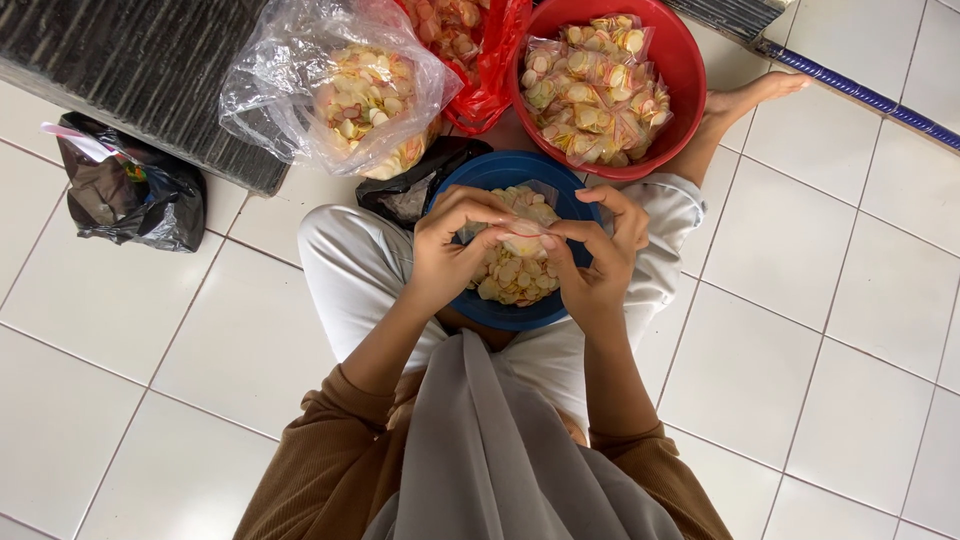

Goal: Sorting and transferring food items from a bowl into plastic bags and other containers while sitting on the floor.

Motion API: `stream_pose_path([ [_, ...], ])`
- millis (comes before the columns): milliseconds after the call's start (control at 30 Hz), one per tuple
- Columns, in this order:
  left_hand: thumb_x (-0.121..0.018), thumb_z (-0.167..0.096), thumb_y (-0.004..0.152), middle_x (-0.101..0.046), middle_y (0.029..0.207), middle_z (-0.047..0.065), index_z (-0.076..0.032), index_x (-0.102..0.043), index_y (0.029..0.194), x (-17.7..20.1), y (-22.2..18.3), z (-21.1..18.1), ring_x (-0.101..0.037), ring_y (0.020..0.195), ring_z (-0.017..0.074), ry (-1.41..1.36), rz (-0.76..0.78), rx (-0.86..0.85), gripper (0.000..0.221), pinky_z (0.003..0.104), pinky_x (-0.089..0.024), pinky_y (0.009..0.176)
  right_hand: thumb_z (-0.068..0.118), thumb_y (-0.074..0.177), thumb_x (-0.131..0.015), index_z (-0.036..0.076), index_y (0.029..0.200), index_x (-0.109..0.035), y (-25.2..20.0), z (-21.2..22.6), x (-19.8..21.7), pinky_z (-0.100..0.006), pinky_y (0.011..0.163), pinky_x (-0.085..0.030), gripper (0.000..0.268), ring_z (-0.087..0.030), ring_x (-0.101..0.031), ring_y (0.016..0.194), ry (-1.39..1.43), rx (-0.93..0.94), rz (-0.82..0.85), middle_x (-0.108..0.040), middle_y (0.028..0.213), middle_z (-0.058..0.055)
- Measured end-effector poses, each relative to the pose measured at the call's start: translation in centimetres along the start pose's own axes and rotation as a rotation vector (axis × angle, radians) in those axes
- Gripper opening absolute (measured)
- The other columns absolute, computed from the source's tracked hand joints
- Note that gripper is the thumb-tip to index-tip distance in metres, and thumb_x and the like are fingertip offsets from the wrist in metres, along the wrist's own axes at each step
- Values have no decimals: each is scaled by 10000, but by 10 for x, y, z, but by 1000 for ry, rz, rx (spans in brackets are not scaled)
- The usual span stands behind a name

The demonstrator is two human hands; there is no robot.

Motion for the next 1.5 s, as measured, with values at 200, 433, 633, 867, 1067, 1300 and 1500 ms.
stream_pose_path([
  [200, -776, -21, 901, -760, 932, 21, -108, -801, 948, -3, 8, -16, -653, 831, 211, 114, -39, -71, 101, 327, -487, 802, 142, 947, -786, 156, 1004, -743, 9, 16, -3, -468, 1137, -326, 73, -301, -421, 1237, -59, 37, 41, -526, 1322, -106],
  [433, -722, -16, 962, -731, 942, 47, -91, -763, 963, -9, 7, -24, -603, 808, 207, 236, -24, -83, 87, 319, -465, 781, 132, 969, -769, 162, 950, -743, 8, 14, -4, -450, 1040, -402, 44, -260, -465, 1094, -108, 26, 19, -586, 1147, -53],
  [633, -787, -85, 942, -739, 1020, 37, -122, -755, 1017, -12, 10, -16, -676, 973, 263, 251, 99, 23, 89, 382, -475, 844, 72, 960, -757, 148, 962, -773, 7, 1, -4, -337, 823, -446, 78, -179, -471, 852, -28, -18, 69, -634, 873, -9],
  [867, -771, -12, 928, -757, 986, 50, -91, -779, 981, -7, 5, -7, -702, 933, 250, 263, 91, 6, 96, 349, -514, 837, 44, 962, -722, 135, 942, -788, 0, -18, -7, -299, 791, -449, 114, -186, -535, 816, 0, -59, 52, -707, 838, -7],
  [1067, -745, 3, 961, -739, 933, 119, -34, -762, 987, 21, -11, 32, -698, 896, 265, 149, -104, 215, 48, 379, -543, 804, 91, 1046, -624, 91, 1044, -743, -11, -52, -3, -316, 866, -426, 118, -164, -584, 848, 117, -229, 54, -707, 867, -46],
  [1300, -714, -165, 1028, -690, 860, 106, -5, -693, 915, -6, -42, 93, -650, 933, 180, -95, -247, 545, 196, 395, -558, 838, 109, 1007, -663, -49, 1377, -541, -92, -126, -80, -345, 873, -549, 420, -185, -662, 969, 734, -670, 115, -665, 1107, -168],
  [1500, -686, -270, 1059, -653, 1149, 270, -27, -634, 1276, -31, -62, 136, -670, 1116, 400, -145, -143, 778, 330, 536, -590, 901, 188, 1021, -686, -25, 1173, -691, -114, -166, -86, -329, 731, -538, 261, -157, -632, 808, 540, -846, 46, -657, 863, -112],
])
Point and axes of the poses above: each hand's wrist, its own y-axis towards the middle knuckle, its own x-axis out of the back of the hand, z = x × y, the point moved 8 cm from there along y, towards the middle knuckle
